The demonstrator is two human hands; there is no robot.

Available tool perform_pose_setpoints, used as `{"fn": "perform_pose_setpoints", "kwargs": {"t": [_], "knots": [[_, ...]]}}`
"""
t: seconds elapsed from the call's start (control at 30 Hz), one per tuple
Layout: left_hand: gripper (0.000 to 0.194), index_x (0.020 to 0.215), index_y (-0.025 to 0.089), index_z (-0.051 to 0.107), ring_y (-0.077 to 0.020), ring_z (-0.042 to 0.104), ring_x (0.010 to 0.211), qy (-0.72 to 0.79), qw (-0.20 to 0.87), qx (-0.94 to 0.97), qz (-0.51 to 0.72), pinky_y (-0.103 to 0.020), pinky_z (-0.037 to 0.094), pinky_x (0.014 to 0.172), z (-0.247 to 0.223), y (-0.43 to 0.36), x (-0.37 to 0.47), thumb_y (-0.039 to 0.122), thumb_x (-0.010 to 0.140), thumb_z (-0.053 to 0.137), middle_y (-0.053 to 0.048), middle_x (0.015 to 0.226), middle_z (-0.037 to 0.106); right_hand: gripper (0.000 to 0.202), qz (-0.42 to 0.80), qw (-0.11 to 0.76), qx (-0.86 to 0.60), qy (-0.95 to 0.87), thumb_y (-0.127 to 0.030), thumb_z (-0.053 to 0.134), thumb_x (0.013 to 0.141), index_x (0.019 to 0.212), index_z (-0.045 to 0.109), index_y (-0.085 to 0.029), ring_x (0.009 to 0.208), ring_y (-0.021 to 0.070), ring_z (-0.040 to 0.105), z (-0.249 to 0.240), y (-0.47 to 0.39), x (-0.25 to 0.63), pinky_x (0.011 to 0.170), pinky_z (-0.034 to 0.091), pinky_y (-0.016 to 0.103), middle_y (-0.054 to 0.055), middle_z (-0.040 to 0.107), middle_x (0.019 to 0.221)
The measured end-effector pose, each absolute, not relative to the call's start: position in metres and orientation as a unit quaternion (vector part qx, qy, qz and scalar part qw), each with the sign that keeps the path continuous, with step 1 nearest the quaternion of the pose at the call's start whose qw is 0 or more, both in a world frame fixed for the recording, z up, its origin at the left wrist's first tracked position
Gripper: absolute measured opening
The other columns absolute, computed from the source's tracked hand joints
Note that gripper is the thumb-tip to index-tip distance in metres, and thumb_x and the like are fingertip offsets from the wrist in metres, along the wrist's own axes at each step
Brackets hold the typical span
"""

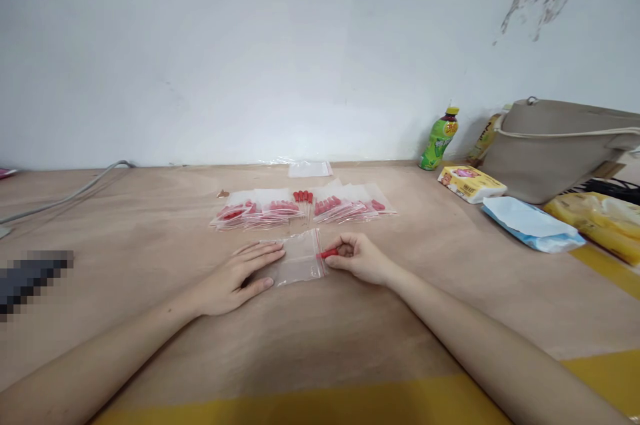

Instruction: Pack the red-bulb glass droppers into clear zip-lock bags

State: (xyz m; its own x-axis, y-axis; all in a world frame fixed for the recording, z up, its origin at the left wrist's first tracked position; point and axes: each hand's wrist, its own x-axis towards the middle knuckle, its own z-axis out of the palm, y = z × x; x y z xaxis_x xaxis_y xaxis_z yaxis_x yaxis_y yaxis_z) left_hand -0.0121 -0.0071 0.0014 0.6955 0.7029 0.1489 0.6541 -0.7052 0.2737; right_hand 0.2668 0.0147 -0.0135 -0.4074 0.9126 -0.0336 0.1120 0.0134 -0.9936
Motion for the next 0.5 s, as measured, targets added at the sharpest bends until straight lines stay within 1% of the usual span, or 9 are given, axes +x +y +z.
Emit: {"fn": "perform_pose_setpoints", "kwargs": {"t": [0.07,0.13,0.2,0.33,0.43,0.5], "knots": [[0.045,0.134,0.027,0.035,-0.0215,0.031,0.128,0.37,0.099,0.916,0.117,-0.044,0.022,0.106,0.001,-0.007,-0.012,0.04,0.09,0.04,-0.003,0.138,0.037,0.026,0.51,0.326,-0.409,-0.683,-0.035,0.071,0.06,0.076,0.064,-0.016,0.048,0.0057,0.044,-0.013,0.016,0.266,0.046,0.034,0.019,-0.005,0.054,0.055],[0.044,0.133,0.028,0.036,-0.022,0.03,0.128,0.369,0.096,0.917,0.115,-0.045,0.022,0.105,0.001,-0.007,-0.012,0.04,0.091,0.039,-0.003,0.139,0.035,0.026,0.474,0.32,-0.41,-0.711,-0.036,0.07,0.061,0.076,0.067,-0.016,0.044,0.0049,0.037,-0.012,0.017,0.262,0.043,0.029,0.019,-0.006,0.049,0.049],[0.043,0.132,0.029,0.037,-0.022,0.03,0.128,0.368,0.093,0.918,0.116,-0.045,0.023,0.105,0.001,-0.007,-0.012,0.041,0.091,0.039,-0.003,0.139,0.034,0.029,0.485,0.329,-0.423,-0.691,-0.036,0.071,0.058,0.079,0.067,-0.016,0.045,0.0051,0.038,-0.012,0.019,0.257,0.044,0.03,0.02,-0.006,0.05,0.05],[0.043,0.132,0.029,0.038,-0.0216,0.03,0.128,0.368,0.09,0.918,0.117,-0.044,0.023,0.105,0.0,-0.007,-0.013,0.04,0.09,0.04,-0.003,0.139,0.034,0.037,0.536,0.362,-0.444,-0.62,-0.031,0.075,0.051,0.081,0.062,-0.014,0.05,0.0066,0.048,-0.015,0.019,0.249,0.05,0.038,0.021,-0.003,0.058,0.061],[0.042,0.132,0.03,0.037,-0.0217,0.03,0.128,0.367,0.086,0.919,0.119,-0.044,0.023,0.104,-0.001,-0.007,-0.013,0.04,0.091,0.039,-0.002,0.14,0.033,0.038,0.55,0.357,-0.437,-0.615,-0.028,0.074,0.052,0.084,0.06,-0.014,0.052,0.007,0.051,-0.013,0.014,0.246,0.05,0.039,0.021,-0.002,0.061,0.066],[0.042,0.132,0.031,0.037,-0.0219,0.03,0.128,0.366,0.085,0.919,0.119,-0.044,0.023,0.104,-0.001,-0.006,-0.013,0.039,0.091,0.039,-0.002,0.14,0.033,0.042,0.561,0.344,-0.438,-0.612,-0.03,0.073,0.056,0.092,0.058,-0.015,0.05,0.0065,0.051,-0.008,0.011,0.247,0.047,0.038,0.02,-0.001,0.062,0.069]]}}
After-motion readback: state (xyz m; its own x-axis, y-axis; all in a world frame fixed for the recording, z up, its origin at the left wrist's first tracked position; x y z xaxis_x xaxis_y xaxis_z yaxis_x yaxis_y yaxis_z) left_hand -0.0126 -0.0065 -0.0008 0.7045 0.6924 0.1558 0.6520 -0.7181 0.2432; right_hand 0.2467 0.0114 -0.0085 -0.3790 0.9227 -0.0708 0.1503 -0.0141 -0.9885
